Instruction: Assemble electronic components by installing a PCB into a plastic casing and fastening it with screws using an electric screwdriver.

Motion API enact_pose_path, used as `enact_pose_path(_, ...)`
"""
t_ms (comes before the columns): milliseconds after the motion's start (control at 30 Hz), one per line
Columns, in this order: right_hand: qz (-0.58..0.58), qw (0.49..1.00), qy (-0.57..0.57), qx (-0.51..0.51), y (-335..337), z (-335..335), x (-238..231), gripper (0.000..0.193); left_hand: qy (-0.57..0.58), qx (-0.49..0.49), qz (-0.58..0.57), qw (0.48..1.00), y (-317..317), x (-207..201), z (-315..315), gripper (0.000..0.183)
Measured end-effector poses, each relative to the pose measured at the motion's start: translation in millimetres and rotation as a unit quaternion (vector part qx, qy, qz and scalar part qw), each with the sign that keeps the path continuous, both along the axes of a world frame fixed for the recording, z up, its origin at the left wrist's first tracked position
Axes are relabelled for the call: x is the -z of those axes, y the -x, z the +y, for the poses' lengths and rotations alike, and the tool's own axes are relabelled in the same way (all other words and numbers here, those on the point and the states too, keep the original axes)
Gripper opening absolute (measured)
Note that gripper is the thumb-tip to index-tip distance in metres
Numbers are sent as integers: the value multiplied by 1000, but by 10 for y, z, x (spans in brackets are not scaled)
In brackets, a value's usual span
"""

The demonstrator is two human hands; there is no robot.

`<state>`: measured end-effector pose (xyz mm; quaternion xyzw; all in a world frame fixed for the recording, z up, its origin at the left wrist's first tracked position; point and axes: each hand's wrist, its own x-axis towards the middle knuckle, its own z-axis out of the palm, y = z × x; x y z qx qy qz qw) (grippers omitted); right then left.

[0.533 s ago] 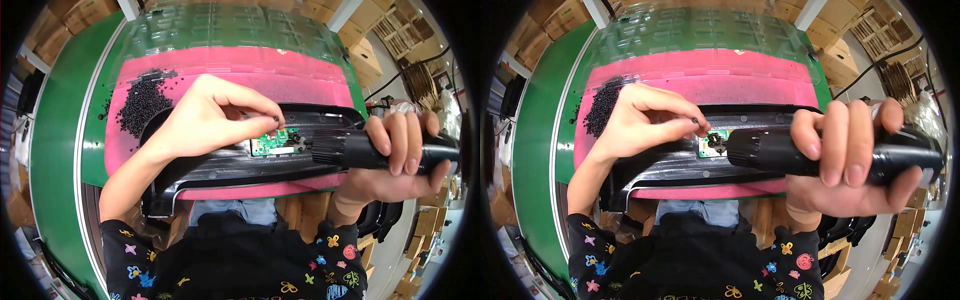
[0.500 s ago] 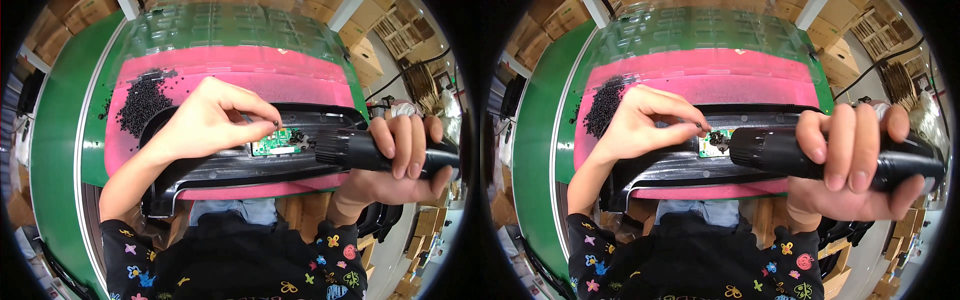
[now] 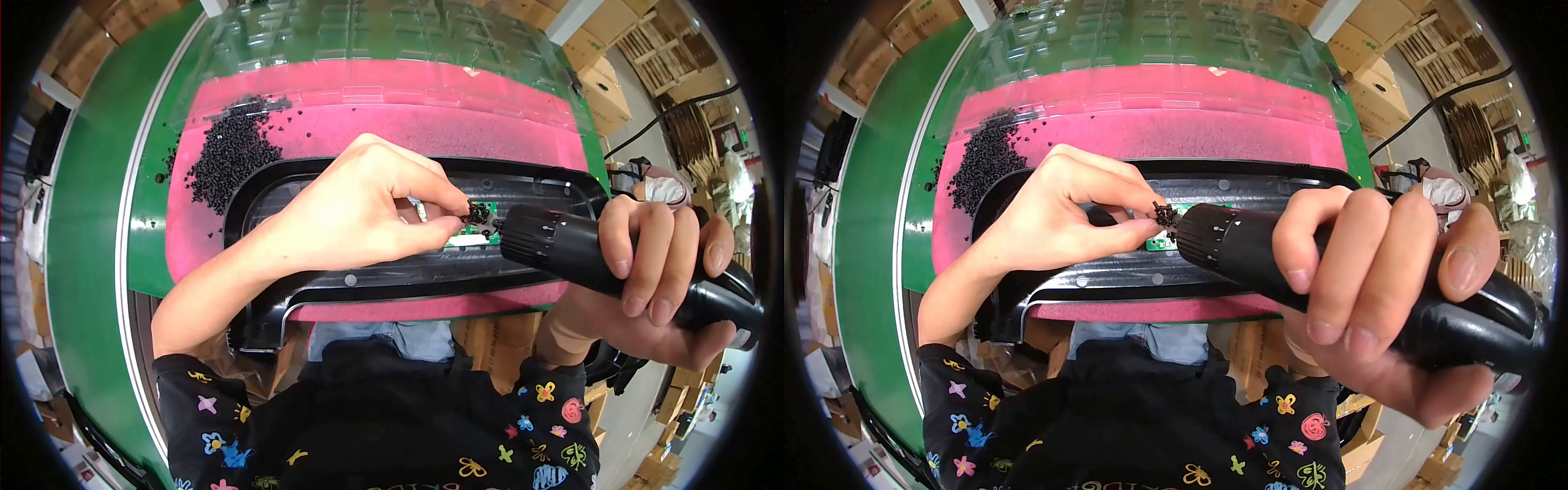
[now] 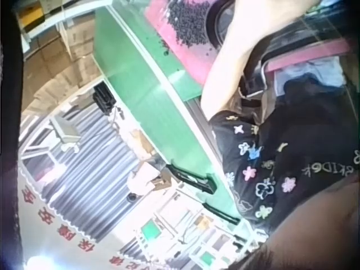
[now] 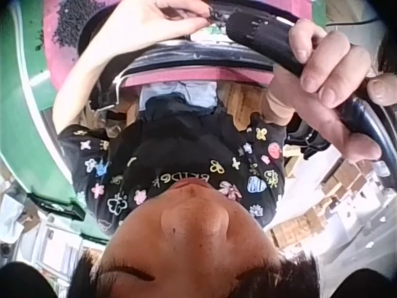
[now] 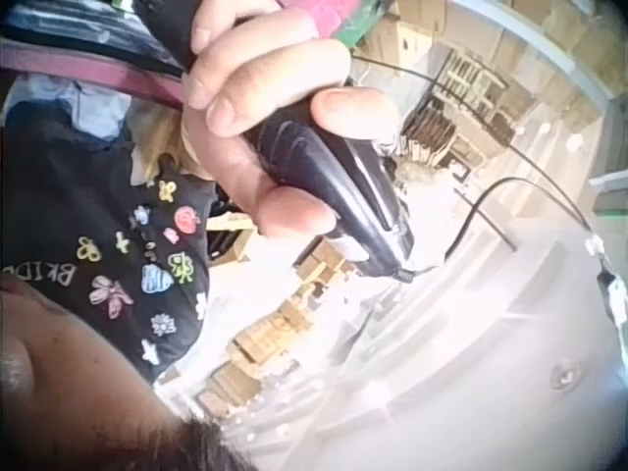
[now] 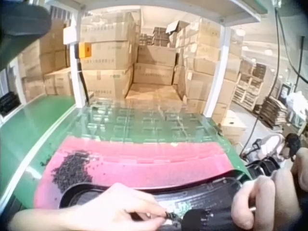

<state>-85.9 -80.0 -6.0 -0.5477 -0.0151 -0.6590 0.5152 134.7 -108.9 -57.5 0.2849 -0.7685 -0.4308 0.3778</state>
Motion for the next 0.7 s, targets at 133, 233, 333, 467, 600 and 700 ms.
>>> enact_pose_path(133, 30, 999, 41, -8, -4, -38, 25, 44, -17, 11, 0, 1000, -4, 28, -7, 15)
enact_pose_path(233, 39, 998, 53, -7, 1, -56, 10, 45, -34, 19, -2, 999, 0, -1, -20, 15)
enact_pose_path(333, 35, 998, 49, -3, -5, -64, 13, 45, -43, 15, -11, 999, -6, -26, -21, 15)
enact_pose_path(467, 28, 999, 41, -19, 21, -78, 19, 44, -37, 14, -19, 999, 22, -23, -13, 18)
enact_pose_path(600, 59, 997, 23, -32, 61, -126, 33, 45, -5, -1, 6, 1000, 52, -41, -19, 20)
enact_pose_path(700, 57, 996, 15, -67, 24, -177, 81, 47, 98, 14, -47, 994, 8, 20, -48, 17)
